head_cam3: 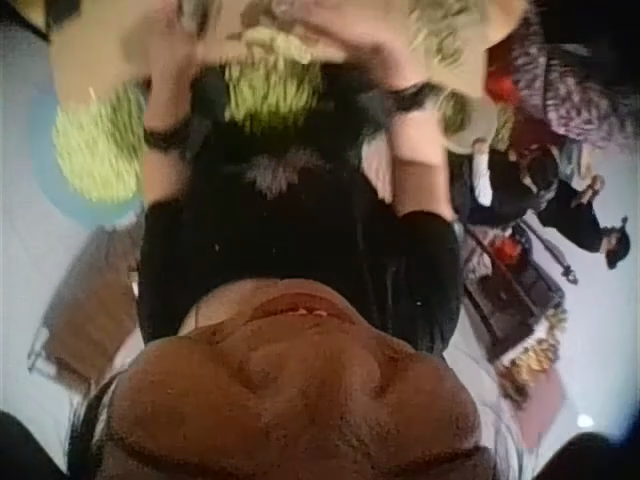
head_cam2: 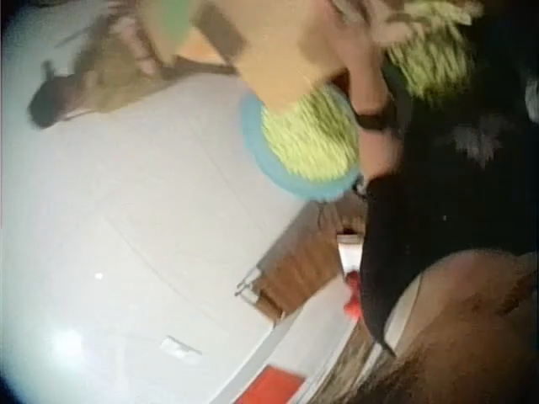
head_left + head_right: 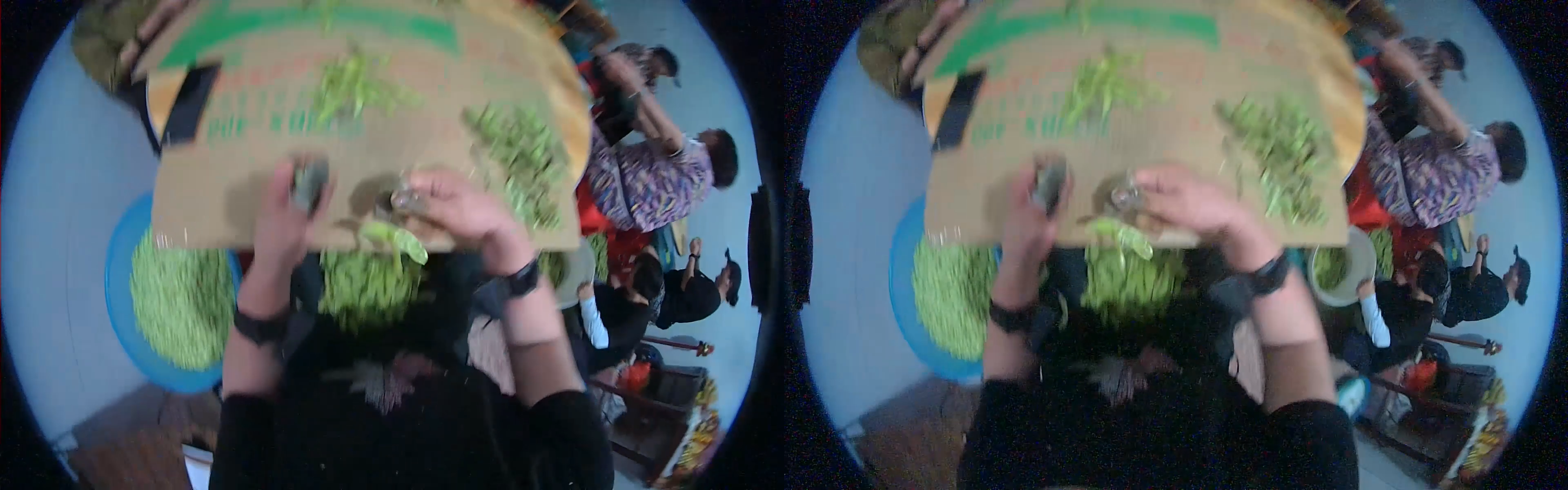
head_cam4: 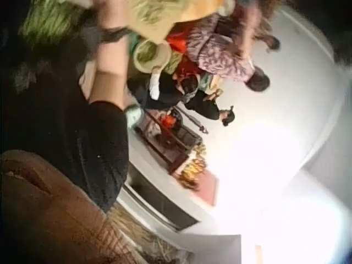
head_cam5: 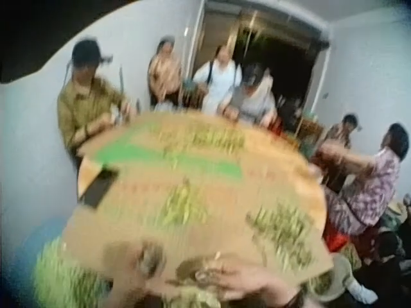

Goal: Shelling green soybean pods by hand using a thumb blade to extract the beans.

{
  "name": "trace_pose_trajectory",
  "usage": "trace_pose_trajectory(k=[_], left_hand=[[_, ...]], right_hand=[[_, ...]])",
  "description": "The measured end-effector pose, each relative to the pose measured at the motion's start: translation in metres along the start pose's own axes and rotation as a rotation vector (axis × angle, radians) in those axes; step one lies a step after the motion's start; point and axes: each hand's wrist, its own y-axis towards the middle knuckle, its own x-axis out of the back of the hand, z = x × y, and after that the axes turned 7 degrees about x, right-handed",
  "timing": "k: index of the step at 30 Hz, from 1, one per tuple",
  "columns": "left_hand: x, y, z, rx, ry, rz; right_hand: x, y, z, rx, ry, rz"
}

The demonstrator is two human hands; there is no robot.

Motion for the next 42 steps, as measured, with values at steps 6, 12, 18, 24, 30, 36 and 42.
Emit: trace_pose_trajectory(k=[6, 12, 18, 24, 30, 36, 42], left_hand=[[-0.005, 0.012, -0.014, 0.114, -0.017, 0.239], [-0.039, 0.002, -0.015, 0.183, -0.187, -0.066], [-0.043, 0.015, 0.0, 0.252, 0.02, 0.205], [-0.049, 0.009, 0.021, 0.209, -0.122, 0.284], [-0.046, 0.003, 0.017, 0.042, -0.08, 0.174], [-0.041, -0.006, 0.017, -0.115, -0.003, 0.12], [-0.039, -0.015, 0.022, -0.204, 0.072, 0.073]], right_hand=[[0.092, 0.048, -0.005, 0.137, -0.984, -0.622], [0.08, 0.079, -0.01, 0.008, -1.249, -0.728], [0.043, 0.045, 0.014, 0.213, -0.88, -0.724], [-0.001, 0.012, 0.018, 0.121, -0.271, -0.546], [-0.016, 0.006, 0.004, 0.128, 0.035, -0.357], [-0.026, -0.003, 0.014, -0.003, 0.488, -0.175], [-0.046, 0.003, 0.001, 0.071, 0.325, -0.334]])
